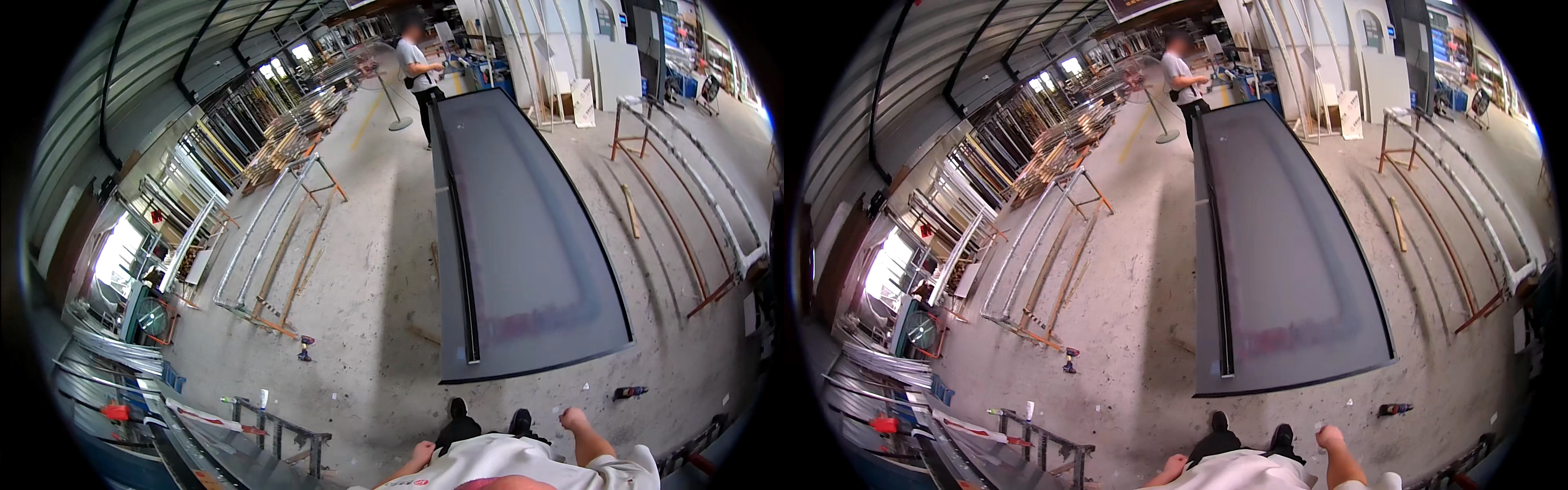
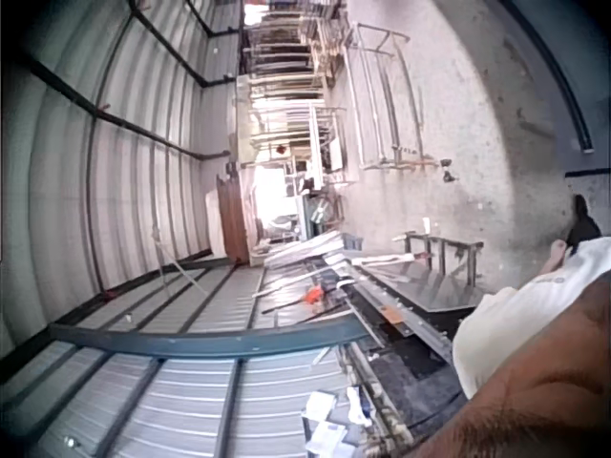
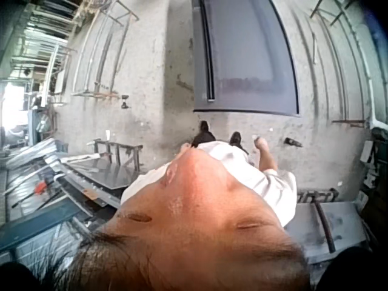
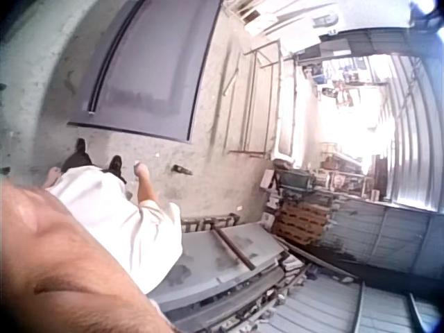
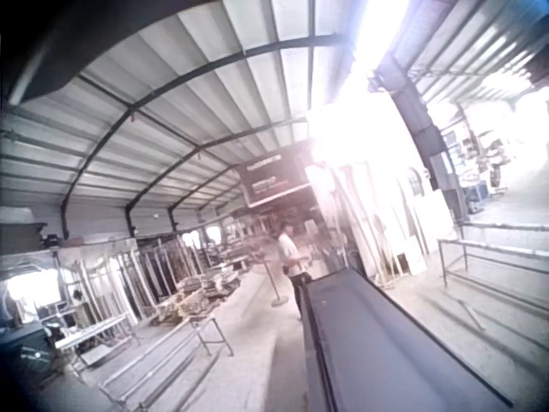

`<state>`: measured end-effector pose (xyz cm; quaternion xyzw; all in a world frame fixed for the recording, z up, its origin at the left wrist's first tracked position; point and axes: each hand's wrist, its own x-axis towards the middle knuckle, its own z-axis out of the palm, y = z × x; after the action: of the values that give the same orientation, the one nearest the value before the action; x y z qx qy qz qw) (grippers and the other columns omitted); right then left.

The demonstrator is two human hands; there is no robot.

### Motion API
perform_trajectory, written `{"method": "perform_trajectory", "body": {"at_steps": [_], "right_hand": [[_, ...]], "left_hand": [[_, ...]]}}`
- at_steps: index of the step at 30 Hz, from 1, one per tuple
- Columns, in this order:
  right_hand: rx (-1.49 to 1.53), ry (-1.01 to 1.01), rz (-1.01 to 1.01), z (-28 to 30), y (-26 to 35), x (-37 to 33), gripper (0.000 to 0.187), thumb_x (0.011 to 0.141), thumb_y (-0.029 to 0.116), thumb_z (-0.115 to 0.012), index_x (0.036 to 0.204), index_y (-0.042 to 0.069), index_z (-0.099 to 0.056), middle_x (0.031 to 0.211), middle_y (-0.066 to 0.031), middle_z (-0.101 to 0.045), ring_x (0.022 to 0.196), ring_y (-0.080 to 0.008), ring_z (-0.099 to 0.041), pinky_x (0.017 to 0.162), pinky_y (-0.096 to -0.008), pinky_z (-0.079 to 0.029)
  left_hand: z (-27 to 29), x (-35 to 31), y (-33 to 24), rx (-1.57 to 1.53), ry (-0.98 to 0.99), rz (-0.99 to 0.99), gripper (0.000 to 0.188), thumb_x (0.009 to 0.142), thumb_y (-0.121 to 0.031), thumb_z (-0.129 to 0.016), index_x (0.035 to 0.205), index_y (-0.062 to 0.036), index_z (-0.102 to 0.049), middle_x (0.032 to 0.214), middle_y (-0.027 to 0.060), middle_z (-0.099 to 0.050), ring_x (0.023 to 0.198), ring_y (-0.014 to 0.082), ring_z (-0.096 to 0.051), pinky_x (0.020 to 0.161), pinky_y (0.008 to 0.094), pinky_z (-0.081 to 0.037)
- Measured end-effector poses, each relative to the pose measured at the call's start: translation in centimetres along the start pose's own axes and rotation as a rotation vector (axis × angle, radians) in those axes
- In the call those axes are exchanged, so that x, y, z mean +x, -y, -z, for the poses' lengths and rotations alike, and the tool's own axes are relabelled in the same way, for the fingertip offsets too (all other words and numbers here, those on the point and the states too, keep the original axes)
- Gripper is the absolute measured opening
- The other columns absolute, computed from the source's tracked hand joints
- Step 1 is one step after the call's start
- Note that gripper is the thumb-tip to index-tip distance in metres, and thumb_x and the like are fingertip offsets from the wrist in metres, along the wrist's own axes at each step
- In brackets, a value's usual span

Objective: The person positions a large glass panel on a workbench and aligns a black frame along its edge. A coworker applies sealant to the frame while the person holds the panel steady. The person then attaches metal brackets to the frame and adjusts the panel's position.

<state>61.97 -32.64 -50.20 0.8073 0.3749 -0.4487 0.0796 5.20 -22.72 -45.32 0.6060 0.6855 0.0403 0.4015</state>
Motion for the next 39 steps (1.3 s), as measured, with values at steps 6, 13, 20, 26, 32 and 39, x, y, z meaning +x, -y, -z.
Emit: {"method": "perform_trajectory", "body": {"at_steps": [6, 13, 20, 26, 32, 39], "right_hand": [[0.145, -0.147, -0.109, -0.7, 0.2, -3.3, 0.038, 0.090, 0.038, -0.064, 0.112, 0.009, -0.077, 0.118, -0.0172, -0.073, 0.113, -0.0360, -0.068, 0.100, -0.0459, -0.055], [0.302, -0.227, -0.046, -10.0, 1.8, -5.6, 0.032, 0.088, 0.032, -0.064, 0.100, 0.006, -0.079, 0.089, -0.0115, -0.079, 0.079, -0.0233, -0.077, 0.082, -0.0366, -0.061], [0.297, -0.219, -0.234, -14.8, 0.3, -15.2, 0.030, 0.087, 0.032, -0.066, 0.101, 0.011, -0.080, 0.092, -0.0084, -0.079, 0.085, -0.0242, -0.076, 0.085, -0.0380, -0.060], [0.631, -0.234, -0.359, -14.0, -1.2, -16.8, 0.022, 0.088, 0.025, -0.068, 0.096, 0.008, -0.080, 0.082, -0.0063, -0.079, 0.074, -0.0172, -0.076, 0.073, -0.0345, -0.060], [1.490, -0.146, -0.419, -15.1, 3.0, -13.5, 0.015, 0.090, 0.020, -0.074, 0.081, 0.008, -0.074, 0.069, -0.0026, -0.067, 0.056, -0.0147, -0.061, 0.056, -0.0314, -0.054], [1.920, -0.376, -0.258, -10.6, 2.4, -9.7, 0.014, 0.102, 0.022, -0.061, 0.096, 0.011, -0.066, 0.076, 0.0001, -0.064, 0.059, -0.0141, -0.056, 0.055, -0.0334, -0.047]], "left_hand": [[3.3, -0.3, -2.4, -0.272, 0.345, 0.276, 0.036, 0.103, -0.032, -0.061, 0.096, 0.0007, -0.073, 0.086, 0.0102, -0.075, 0.076, 0.0196, -0.073, 0.063, 0.0356, -0.057], [8.1, 8.3, -2.8, 0.794, 0.511, -0.320, 0.052, 0.102, -0.047, -0.048, 0.101, -0.0039, -0.076, 0.104, 0.0190, -0.075, 0.102, 0.0415, -0.070, 0.093, 0.0528, -0.054], [2.9, 11.9, -9.2, 0.390, 0.526, -0.382, 0.038, 0.107, -0.035, -0.051, 0.108, -0.0022, -0.070, 0.086, 0.0184, -0.076, 0.068, 0.0363, -0.073, 0.067, 0.0474, -0.060], [-5.0, 11.5, -12.6, -0.156, 0.918, 0.205, 0.038, 0.108, -0.032, -0.052, 0.132, -0.0035, -0.055, 0.102, 0.0208, -0.076, 0.067, 0.0289, -0.073, 0.060, 0.0415, -0.062], [-13.9, 7.2, -18.7, -0.248, 1.312, 0.280, 0.031, 0.105, -0.029, -0.053, 0.128, -0.0123, -0.065, 0.108, 0.0025, -0.073, 0.087, 0.0224, -0.070, 0.080, 0.0398, -0.059], [-18.6, 10.6, -19.7, -0.448, 0.986, 0.074, 0.024, 0.106, -0.020, -0.051, 0.117, -0.0054, -0.066, 0.106, 0.0080, -0.073, 0.089, 0.0249, -0.071, 0.083, 0.0442, -0.059]]}}
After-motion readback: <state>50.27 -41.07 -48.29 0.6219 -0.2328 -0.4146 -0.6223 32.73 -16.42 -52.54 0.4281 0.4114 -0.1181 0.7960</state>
